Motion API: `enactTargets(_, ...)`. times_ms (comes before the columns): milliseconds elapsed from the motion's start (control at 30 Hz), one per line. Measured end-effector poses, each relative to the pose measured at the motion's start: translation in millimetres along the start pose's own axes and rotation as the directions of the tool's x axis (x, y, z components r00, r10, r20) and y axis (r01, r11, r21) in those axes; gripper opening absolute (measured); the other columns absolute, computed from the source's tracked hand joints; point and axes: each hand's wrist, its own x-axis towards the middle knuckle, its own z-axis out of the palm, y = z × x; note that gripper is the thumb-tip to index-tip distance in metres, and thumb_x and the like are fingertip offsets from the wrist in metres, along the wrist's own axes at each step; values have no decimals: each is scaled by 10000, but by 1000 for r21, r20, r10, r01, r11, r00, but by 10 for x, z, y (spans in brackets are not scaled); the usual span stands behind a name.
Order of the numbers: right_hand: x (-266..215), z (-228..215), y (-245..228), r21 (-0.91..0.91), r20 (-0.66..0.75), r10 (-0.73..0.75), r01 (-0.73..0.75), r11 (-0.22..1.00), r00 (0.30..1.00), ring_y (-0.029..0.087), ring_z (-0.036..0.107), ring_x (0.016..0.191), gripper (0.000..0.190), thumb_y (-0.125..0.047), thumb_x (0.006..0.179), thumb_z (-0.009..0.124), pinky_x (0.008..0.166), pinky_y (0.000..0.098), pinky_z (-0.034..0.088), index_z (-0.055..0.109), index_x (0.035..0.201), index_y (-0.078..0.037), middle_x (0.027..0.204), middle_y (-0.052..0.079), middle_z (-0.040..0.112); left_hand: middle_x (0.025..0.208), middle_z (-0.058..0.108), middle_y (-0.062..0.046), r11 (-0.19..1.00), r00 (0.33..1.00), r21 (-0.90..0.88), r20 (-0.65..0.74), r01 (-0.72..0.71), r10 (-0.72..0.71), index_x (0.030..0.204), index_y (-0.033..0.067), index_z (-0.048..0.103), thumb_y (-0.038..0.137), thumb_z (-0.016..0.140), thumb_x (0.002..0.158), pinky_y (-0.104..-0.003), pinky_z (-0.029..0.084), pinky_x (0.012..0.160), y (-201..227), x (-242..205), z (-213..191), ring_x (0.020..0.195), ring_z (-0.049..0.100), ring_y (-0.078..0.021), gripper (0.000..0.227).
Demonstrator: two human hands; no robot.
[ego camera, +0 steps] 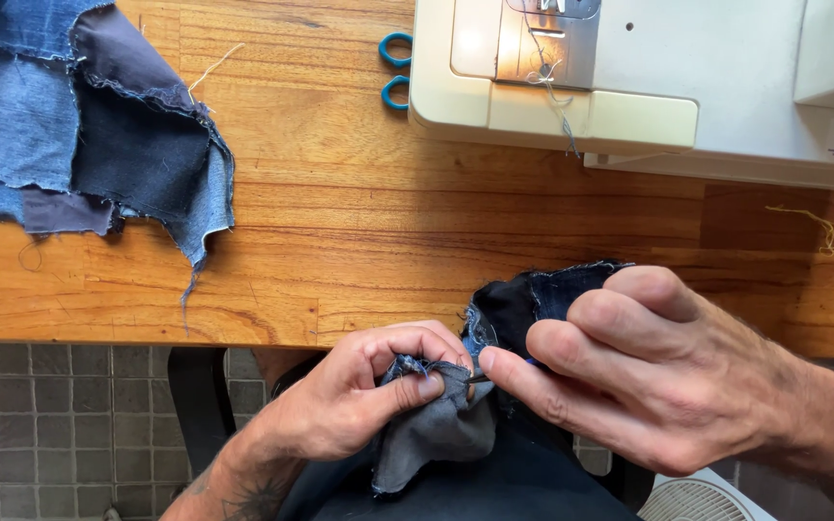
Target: Trimming loose threads and aligning denim fabric patches for assembly on a workbench
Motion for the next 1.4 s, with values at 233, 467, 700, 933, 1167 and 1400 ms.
enactTargets(233, 20, -13, -6, 39, -11, -6, 6, 999, 1000, 207, 492, 773, 191, -107, 1044, 597, 735, 350, 380, 660, 1189, -1, 957, 45, 549, 1163, 657, -72, 999, 1000, 34, 4, 16, -16, 1143, 71, 652, 252, 545, 1054, -322, 469, 1047, 13, -26, 21, 1114, 619, -176, 229)
enactTargets(467, 43, -32, -7, -10, 3, -35, 35, 999, 999, 201, 447, 754, 187, -112, 1052, 581, 717, 345, 363, 664, 1179, -2, 909, 39, 516, 1150, 655, -69, 998, 1000, 56, 10, 3, -3, 1130, 67, 647, 246, 539, 1055, -325, 469, 1037, 30, -21, 12, 1102, 617, -179, 222)
enactTargets(700, 14, -79, -29, -118, 43, -115, 120, 986, 992, 196, 442, 772, 252, -49, 1031, 510, 643, 336, 360, 661, 1224, 13, 957, 52, 526, 1140, 656, -64, 998, 1000, 62, 21, -9, 7, 1126, 65, 646, 250, 536, 1056, -322, 477, 1023, 56, -25, 24, 1090, 615, -175, 226)
enactTargets(933, 47, 182, -169, 306, -88, 397, -355, 884, 914, 263, 518, 689, 376, -390, 979, 566, 683, 420, 380, 659, 1140, -63, 811, 59, 574, 1198, 670, -99, 987, 992, 93, 13, -128, 127, 1147, 67, 632, 267, 526, 1071, -388, 487, 1077, 156, -65, 44, 1160, 643, -236, 239)
enactTargets(1167, 91, 450, -272, 753, 196, 595, -508, 418, 780, 160, 552, 632, 134, -282, 937, 689, 611, 305, 416, 725, 919, -155, 716, -18, 615, 1047, 556, -25, 898, 972, 440, -209, -8, 111, 1024, 134, 719, 183, 658, 912, -307, 437, 975, 258, -75, 207, 1025, 581, -158, 136)
enactTargets(1400, 140, 488, -190, 785, 365, 531, -559, 265, 764, 112, 574, 652, 182, -292, 961, 661, 596, 283, 440, 700, 877, -135, 729, -41, 651, 956, 522, 11, 840, 953, 535, -289, 86, 87, 928, 169, 718, 277, 807, 848, -275, 453, 820, 222, -79, 215, 886, 542, -127, 162)
